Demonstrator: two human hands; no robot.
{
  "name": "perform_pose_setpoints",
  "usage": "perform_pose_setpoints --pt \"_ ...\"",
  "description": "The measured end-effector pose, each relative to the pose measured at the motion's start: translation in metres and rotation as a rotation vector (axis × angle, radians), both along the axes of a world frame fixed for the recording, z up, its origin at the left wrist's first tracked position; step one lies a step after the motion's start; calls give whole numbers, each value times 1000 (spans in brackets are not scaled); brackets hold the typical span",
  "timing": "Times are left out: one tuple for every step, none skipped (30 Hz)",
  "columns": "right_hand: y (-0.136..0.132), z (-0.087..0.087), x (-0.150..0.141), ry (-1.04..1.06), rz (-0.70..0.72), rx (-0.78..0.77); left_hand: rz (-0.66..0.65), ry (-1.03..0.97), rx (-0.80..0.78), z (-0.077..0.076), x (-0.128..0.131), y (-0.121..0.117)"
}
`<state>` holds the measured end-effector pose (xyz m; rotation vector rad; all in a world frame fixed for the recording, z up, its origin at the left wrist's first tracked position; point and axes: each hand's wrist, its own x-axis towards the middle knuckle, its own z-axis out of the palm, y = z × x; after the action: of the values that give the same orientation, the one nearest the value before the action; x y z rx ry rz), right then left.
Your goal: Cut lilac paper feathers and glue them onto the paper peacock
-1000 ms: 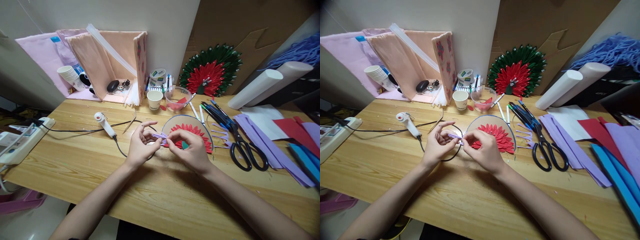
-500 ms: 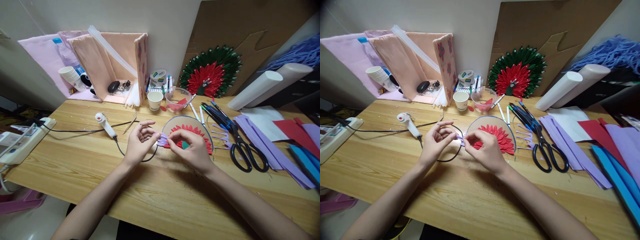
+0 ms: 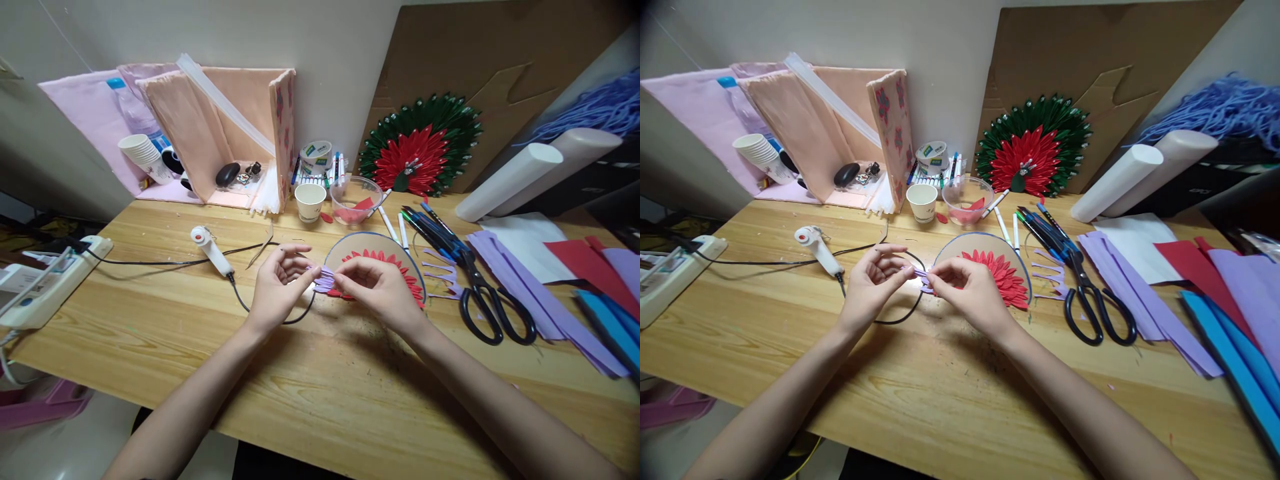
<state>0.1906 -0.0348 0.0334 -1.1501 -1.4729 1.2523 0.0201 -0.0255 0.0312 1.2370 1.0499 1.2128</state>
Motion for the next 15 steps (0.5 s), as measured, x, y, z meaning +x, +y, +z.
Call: perform_pose_setpoints --pt "0 1 0 -15 -6 13 0 -8 -10 1 0 0" --pt "-1 1 1 -39 -18 38 -3 -19 -29 1 0 1" --pt "-1 2 1 -72 -28 75 -12 -29 -61 2 0 1" --pt "-2 3 2 -111 -38 126 -27 -40 -106 3 1 2" --pt "-2 3 3 -156 -44 191 -48 -50 -158 4 1 3" --pt "-3 3 4 -206 -48 269 -70 -60 -208 5 0 3" --pt "-3 3 5 -260 -48 356 -88 -70 -251 5 0 4" --pt "-3 3 6 -315 -46 449 -100 -81 -284 6 0 4" --pt "-3 3 7 -368 -44 542 -104 -92 -309 7 0 4" --pt "-3 3 8 -415 -45 629 -102 -101 -328 8 -1 4" --pt "-3 3 8 -454 -45 702 -96 -106 -343 8 -1 4" --pt "-2 2 9 -484 -45 759 -86 -106 -355 9 -1 3" --pt "-2 2 9 -509 -43 801 -74 -103 -364 10 -1 3" --pt "-2 2 9 -528 -39 829 -61 -97 -368 10 -1 3" --pt "-1 2 9 -541 -38 845 -49 -88 -362 11 -1 3"
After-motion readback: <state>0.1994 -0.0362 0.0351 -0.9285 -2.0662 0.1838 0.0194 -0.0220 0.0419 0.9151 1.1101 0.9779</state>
